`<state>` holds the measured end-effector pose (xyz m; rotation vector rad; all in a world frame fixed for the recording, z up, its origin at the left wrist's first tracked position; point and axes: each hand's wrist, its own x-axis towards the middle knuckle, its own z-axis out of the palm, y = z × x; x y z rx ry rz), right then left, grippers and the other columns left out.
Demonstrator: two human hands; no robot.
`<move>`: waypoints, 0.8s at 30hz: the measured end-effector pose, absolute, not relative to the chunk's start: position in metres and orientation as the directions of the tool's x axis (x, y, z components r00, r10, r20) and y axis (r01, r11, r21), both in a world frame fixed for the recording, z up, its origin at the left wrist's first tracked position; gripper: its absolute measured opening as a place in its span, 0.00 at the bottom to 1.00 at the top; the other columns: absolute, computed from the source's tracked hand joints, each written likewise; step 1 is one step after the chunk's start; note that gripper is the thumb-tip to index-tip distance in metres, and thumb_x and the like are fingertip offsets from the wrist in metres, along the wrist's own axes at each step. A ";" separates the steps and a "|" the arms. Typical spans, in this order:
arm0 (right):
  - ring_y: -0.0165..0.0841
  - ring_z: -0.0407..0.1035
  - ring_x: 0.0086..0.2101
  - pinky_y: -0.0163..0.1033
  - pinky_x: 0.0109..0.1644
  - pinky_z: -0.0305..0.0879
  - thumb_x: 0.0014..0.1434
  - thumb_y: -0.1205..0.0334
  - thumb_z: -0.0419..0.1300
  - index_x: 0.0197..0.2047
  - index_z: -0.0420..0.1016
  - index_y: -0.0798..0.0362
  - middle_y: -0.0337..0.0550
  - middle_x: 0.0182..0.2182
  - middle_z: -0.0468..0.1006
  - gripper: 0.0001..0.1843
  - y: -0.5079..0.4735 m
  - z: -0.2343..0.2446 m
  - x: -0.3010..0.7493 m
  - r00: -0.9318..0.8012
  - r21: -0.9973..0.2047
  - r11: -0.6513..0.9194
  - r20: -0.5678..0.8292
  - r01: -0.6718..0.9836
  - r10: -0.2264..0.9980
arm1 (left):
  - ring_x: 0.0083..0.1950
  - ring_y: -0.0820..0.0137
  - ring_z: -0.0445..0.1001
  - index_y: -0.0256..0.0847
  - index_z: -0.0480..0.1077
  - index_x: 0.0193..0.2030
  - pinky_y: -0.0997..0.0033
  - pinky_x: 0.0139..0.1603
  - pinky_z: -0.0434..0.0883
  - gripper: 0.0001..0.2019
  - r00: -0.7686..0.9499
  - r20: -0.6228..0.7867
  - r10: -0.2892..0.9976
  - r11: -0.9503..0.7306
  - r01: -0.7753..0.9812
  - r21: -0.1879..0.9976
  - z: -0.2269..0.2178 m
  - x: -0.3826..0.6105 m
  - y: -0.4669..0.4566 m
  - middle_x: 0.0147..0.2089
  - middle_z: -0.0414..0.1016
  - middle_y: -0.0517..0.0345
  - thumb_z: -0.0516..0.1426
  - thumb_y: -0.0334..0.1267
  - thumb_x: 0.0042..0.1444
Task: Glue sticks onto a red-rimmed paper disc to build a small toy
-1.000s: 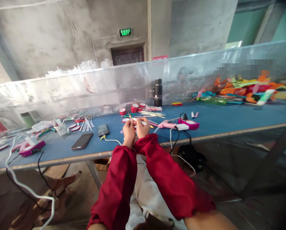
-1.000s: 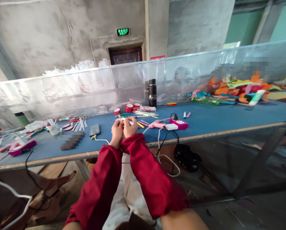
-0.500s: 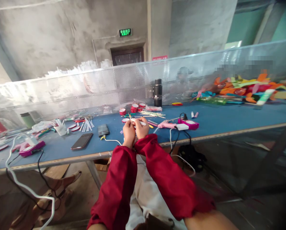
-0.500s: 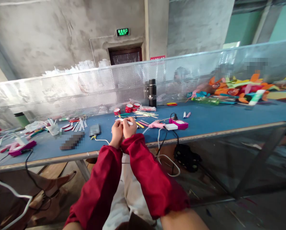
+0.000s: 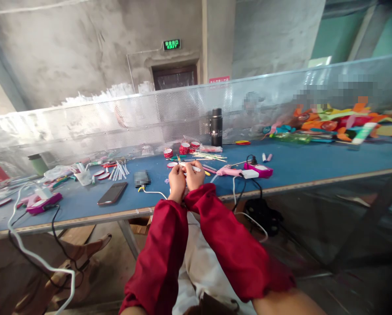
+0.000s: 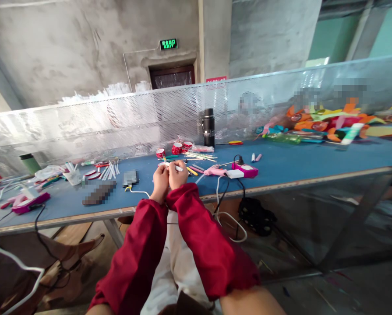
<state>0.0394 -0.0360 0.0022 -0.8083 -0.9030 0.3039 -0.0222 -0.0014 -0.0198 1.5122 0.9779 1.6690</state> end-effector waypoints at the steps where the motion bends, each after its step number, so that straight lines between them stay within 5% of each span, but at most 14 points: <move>1: 0.35 0.70 0.29 0.39 0.36 0.66 0.55 0.54 0.60 0.25 0.70 0.47 0.36 0.24 0.77 0.10 -0.036 0.002 0.039 0.605 -0.735 0.673 0.576 0.087 0.550 | 0.33 0.72 0.73 0.37 0.73 0.37 0.68 0.38 0.75 0.13 -0.101 0.489 0.866 -0.492 0.003 0.871 -0.020 -0.022 -0.001 0.34 0.74 0.60 0.59 0.45 0.69; 24: 0.34 0.71 0.27 0.38 0.34 0.67 0.54 0.53 0.60 0.27 0.69 0.48 0.36 0.23 0.77 0.09 -0.037 0.006 0.038 0.646 -0.734 0.679 0.522 0.007 0.557 | 0.33 0.72 0.73 0.37 0.73 0.38 0.68 0.38 0.74 0.13 -0.106 0.498 0.861 -0.501 -0.004 0.866 -0.015 -0.023 -0.006 0.34 0.75 0.60 0.58 0.44 0.70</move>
